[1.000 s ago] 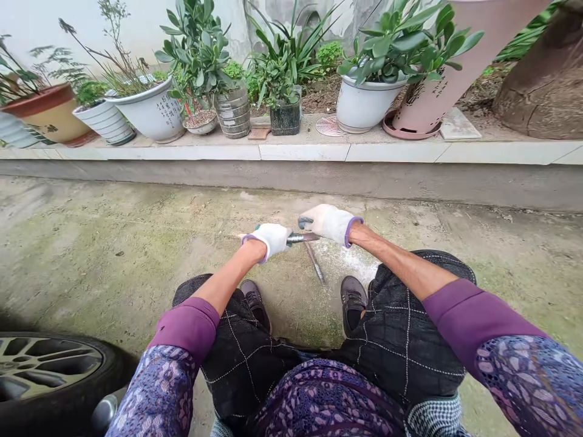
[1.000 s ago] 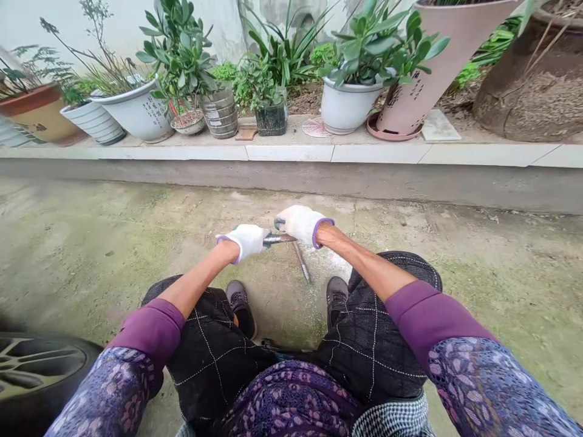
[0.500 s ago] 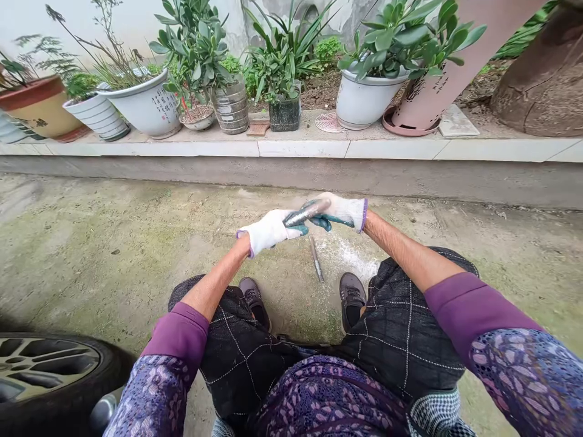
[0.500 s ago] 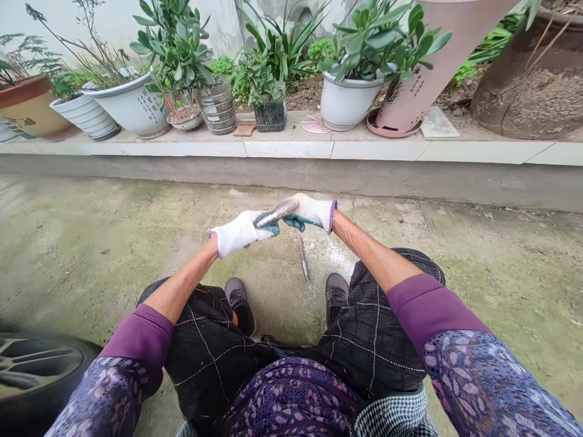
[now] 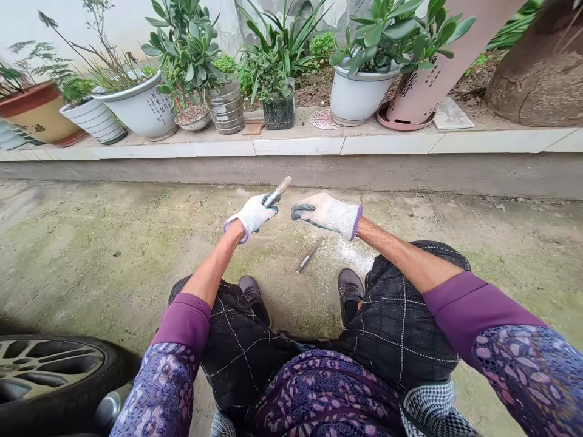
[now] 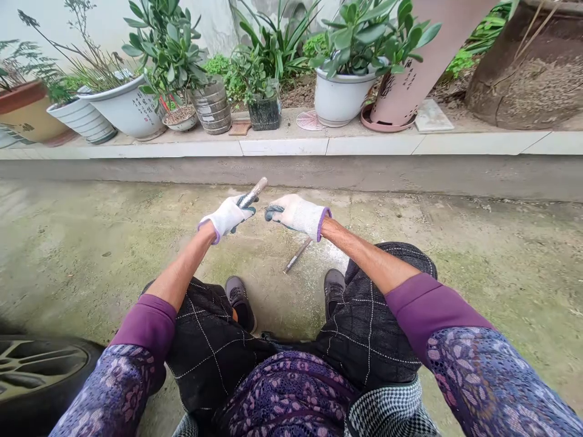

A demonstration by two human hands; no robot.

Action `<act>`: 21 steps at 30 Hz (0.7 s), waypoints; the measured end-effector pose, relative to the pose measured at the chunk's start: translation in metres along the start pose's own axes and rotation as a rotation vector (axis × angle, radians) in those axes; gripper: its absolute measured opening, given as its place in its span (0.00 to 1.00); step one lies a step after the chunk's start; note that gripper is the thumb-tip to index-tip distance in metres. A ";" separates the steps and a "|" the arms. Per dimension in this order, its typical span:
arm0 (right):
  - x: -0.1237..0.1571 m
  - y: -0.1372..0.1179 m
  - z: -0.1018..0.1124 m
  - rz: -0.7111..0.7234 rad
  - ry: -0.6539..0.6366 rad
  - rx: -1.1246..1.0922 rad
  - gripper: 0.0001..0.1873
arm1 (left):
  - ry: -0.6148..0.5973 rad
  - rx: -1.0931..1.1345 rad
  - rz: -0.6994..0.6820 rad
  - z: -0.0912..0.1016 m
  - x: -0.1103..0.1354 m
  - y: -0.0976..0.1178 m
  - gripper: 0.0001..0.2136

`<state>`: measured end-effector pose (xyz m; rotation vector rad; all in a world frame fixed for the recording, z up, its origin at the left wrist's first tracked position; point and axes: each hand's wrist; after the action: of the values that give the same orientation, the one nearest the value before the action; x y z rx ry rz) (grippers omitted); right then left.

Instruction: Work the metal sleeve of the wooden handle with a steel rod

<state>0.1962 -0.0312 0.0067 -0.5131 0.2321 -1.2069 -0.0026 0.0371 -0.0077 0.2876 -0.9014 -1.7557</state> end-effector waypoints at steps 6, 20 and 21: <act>0.000 0.003 -0.006 0.038 -0.037 0.270 0.14 | 0.054 -0.485 0.022 -0.012 -0.018 -0.004 0.17; -0.024 0.024 -0.005 -0.228 -0.082 -0.027 0.16 | -0.020 0.089 -0.210 -0.011 0.010 0.003 0.14; -0.023 0.018 -0.008 -0.203 -0.073 -0.018 0.16 | 0.020 0.149 -0.155 -0.004 0.007 0.001 0.14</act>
<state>0.1994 -0.0068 -0.0117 -0.6067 0.1309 -1.3810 -0.0025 0.0290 -0.0078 0.4822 -1.0202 -1.8268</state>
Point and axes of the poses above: each hand's wrist, its own x-axis away from the middle knuckle, its own z-axis out of the back of the hand, y = z × x, and after that the axes turned 11 degrees about x, right-handed
